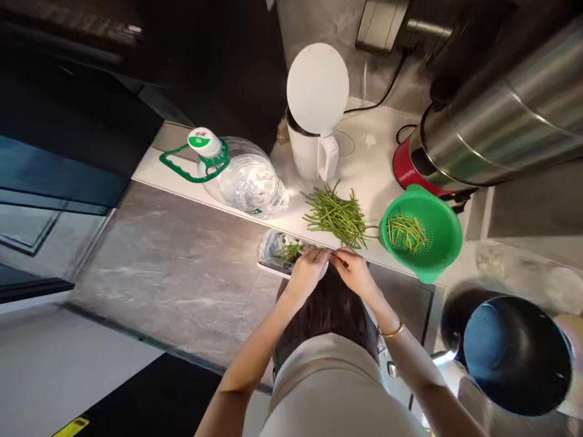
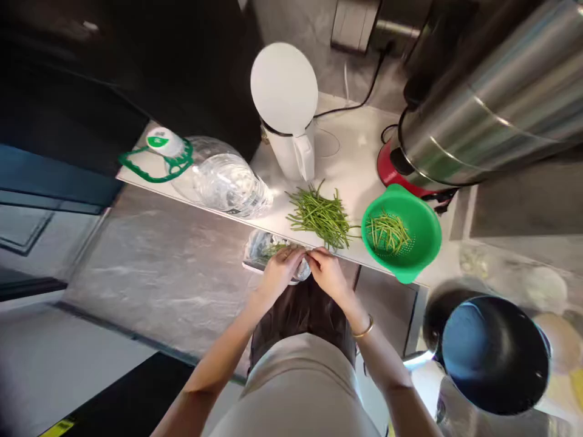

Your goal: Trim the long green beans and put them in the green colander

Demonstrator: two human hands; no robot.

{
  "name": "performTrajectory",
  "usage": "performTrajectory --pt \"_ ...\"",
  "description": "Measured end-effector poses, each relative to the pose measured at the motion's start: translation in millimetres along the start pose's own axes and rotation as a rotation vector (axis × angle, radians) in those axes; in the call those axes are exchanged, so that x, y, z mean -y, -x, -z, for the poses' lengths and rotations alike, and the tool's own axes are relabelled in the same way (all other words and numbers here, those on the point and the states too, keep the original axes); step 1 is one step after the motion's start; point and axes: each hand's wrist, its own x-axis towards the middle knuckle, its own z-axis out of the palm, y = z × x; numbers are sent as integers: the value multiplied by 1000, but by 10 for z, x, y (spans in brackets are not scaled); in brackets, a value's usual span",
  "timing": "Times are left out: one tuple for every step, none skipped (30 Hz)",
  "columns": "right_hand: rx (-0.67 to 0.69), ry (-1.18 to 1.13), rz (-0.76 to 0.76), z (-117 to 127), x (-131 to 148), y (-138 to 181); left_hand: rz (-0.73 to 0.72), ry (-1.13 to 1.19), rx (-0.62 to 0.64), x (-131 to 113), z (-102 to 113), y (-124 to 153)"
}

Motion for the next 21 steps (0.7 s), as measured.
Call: performTrajectory --pt "65 4 25 45 1 -33 3 20 -16 29 -3 16" --pt "114 8 44 85 4 -64 6 38 -33 56 -5 30" --pt "146 12 57 116 12 -91 9 52 -52 78 -3 43" --pt "162 17 64 135 26 -114 12 64 -73 95 2 53" --pt "160 30 63 139 45 -132 14 74 -96 106 9 60" --pt "142 37 57 128 69 -144 15 78 -122 113 16 67" --pt "112 36 48 104 96 -151 19 78 -149 115 23 72" --pt "73 29 38 67 123 -154 24 75 -177 114 25 77" --pt "34 16 27 24 148 -154 32 70 -207 111 22 83" --pt "-3 -3 15 -24 169 -152 39 65 -235 107 14 90" --pt "-35 -25 2 -70 186 -149 48 63 -263 102 1 98" --pt "-61 -48 -9 -110 197 -146 61 65 -288 96 -14 105" --pt "-79 -64 -16 -141 204 -144 75 74 -307 90 -28 111" --pt "-89 -69 -16 -161 207 -142 93 90 -319 83 -39 114" --pt "-94 -55 -13 -168 206 -141 120 114 -328 77 -42 114" --pt "-92 -24 -7 -162 204 -139 160 142 -334 74 -37 111" --pt "-79 20 -1 -145 200 -137 211 176 -338 74 -21 105" --pt "-57 62 8 -119 195 -132 269 215 -336 80 4 97" --pt "-34 94 19 -85 190 -126 328 264 -324 92 38 87" --pt "-13 109 35 -47 187 -117 382 327 -297 111 78 78" --pt "5 104 57 -9 185 -106 428 412 -256 134 122 71"
